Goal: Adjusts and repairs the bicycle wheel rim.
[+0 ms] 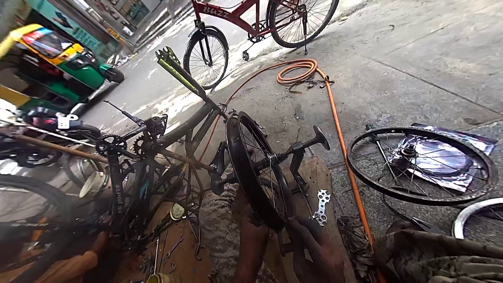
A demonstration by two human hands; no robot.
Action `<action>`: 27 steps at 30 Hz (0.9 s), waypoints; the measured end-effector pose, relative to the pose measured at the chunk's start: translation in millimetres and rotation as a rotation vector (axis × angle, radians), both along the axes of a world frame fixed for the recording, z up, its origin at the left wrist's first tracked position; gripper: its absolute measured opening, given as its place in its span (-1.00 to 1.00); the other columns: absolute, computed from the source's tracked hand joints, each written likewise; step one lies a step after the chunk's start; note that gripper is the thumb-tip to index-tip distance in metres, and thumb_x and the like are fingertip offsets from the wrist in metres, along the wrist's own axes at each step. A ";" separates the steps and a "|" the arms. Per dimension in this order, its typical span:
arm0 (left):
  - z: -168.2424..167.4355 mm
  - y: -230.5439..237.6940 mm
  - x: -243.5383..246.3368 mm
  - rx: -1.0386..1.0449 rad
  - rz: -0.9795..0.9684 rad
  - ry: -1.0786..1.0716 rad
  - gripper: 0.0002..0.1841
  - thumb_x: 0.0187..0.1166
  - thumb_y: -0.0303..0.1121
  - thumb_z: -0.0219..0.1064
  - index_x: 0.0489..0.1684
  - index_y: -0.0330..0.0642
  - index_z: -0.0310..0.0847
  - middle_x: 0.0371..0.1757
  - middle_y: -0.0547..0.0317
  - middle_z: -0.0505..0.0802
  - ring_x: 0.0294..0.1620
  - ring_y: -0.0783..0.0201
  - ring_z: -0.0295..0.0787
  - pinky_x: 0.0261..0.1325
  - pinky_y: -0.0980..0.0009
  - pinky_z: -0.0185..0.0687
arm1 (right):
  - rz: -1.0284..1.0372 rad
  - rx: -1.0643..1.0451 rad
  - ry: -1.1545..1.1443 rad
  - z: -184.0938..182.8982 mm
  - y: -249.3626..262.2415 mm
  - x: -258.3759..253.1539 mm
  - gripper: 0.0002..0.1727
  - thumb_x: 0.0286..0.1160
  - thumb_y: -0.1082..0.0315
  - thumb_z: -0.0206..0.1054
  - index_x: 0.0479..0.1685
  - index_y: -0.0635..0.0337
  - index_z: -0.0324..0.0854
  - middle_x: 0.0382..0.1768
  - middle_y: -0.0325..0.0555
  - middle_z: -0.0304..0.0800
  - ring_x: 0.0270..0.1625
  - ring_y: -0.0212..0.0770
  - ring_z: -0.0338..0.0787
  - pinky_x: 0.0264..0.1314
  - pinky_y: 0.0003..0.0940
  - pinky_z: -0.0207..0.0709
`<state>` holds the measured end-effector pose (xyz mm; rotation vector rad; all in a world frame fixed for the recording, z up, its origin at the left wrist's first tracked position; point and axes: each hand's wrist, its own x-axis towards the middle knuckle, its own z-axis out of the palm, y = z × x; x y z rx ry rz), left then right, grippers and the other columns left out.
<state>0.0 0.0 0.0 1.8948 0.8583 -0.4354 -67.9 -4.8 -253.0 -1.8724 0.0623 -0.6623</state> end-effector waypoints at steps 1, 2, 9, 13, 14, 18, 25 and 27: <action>-8.7 1.2 2.8 0.002 0.052 0.013 -0.73 0.58 -0.85 -0.01 0.16 -0.81 0.41 -0.03 -0.29 0.75 -0.10 0.38 0.64 0.12 0.66 0.46 | -0.006 0.008 -0.001 -1.3 2.6 2.6 -0.78 0.59 0.38 0.31 -0.02 0.20 0.86 -0.08 0.08 0.88 -0.17 -0.29 0.87 -0.17 -0.55 0.72; -24.8 5.7 3.2 0.012 0.091 0.002 -0.75 0.57 -0.86 -0.03 0.12 -0.79 0.42 -0.11 -0.23 0.74 -0.16 0.38 0.63 0.10 0.65 0.47 | -0.007 0.016 0.008 -2.9 3.9 2.7 -0.78 0.59 0.37 0.30 -0.01 0.17 0.86 -0.09 0.06 0.88 -0.20 -0.30 0.87 -0.20 -0.55 0.72; -228.8 145.1 -11.2 -0.168 -0.201 -0.596 -0.65 0.29 -0.53 0.45 0.06 -0.36 0.60 -0.19 0.15 0.89 -0.14 0.33 0.88 0.02 0.34 0.85 | 0.017 0.023 0.182 -8.1 2.0 1.7 -0.76 0.47 0.39 0.33 -0.03 0.16 0.87 -0.06 0.05 0.88 -0.30 -0.18 0.87 -0.35 -0.34 0.76; -220.2 138.5 5.3 0.019 -0.332 -0.546 -0.61 0.38 -0.39 0.55 0.15 -0.35 0.65 -0.12 0.13 0.89 -0.08 0.37 0.86 0.10 0.41 0.81 | 0.001 0.032 0.157 -6.0 2.4 6.3 -0.78 0.51 0.38 0.33 -0.03 0.16 0.87 -0.09 0.06 0.88 -0.30 -0.19 0.87 -0.37 -0.35 0.75; -220.7 138.3 7.9 0.072 -0.354 -0.528 -0.57 0.37 -0.32 0.59 0.13 -0.34 0.66 -0.12 0.13 0.89 -0.07 0.37 0.86 0.11 0.40 0.80 | -0.001 0.031 0.158 -5.7 2.6 6.8 -0.77 0.51 0.39 0.33 -0.02 0.16 0.87 -0.09 0.07 0.89 -0.30 -0.19 0.87 -0.38 -0.36 0.75; -236.1 138.4 14.9 0.013 -0.339 -0.484 -0.54 0.43 -0.30 0.58 0.25 -0.33 0.66 0.00 0.10 0.89 0.02 0.31 0.85 0.21 0.34 0.78 | 0.000 0.035 0.158 -6.1 4.0 10.6 -0.77 0.48 0.43 0.32 -0.04 0.18 0.87 -0.11 0.06 0.89 -0.31 -0.21 0.88 -0.38 -0.40 0.74; -274.3 140.1 1.6 -0.055 -0.224 -0.399 -0.53 0.50 -0.40 0.47 0.38 -0.34 0.54 0.15 0.08 0.81 0.15 0.39 0.73 0.30 0.39 0.65 | 0.004 0.004 0.213 -7.5 -0.1 8.2 -0.75 0.51 0.42 0.29 -0.01 0.23 0.87 -0.02 0.13 0.88 -0.24 -0.16 0.90 -0.32 -0.37 0.75; -271.3 137.1 3.3 -0.097 -0.201 -0.371 -0.51 0.52 -0.41 0.44 0.40 -0.40 0.49 0.14 0.04 0.80 0.15 0.38 0.74 0.29 0.37 0.67 | 0.042 0.005 0.243 -1.0 -5.6 8.6 -0.75 0.53 0.44 0.30 0.00 0.26 0.87 0.01 0.16 0.88 -0.22 -0.13 0.91 -0.28 -0.33 0.77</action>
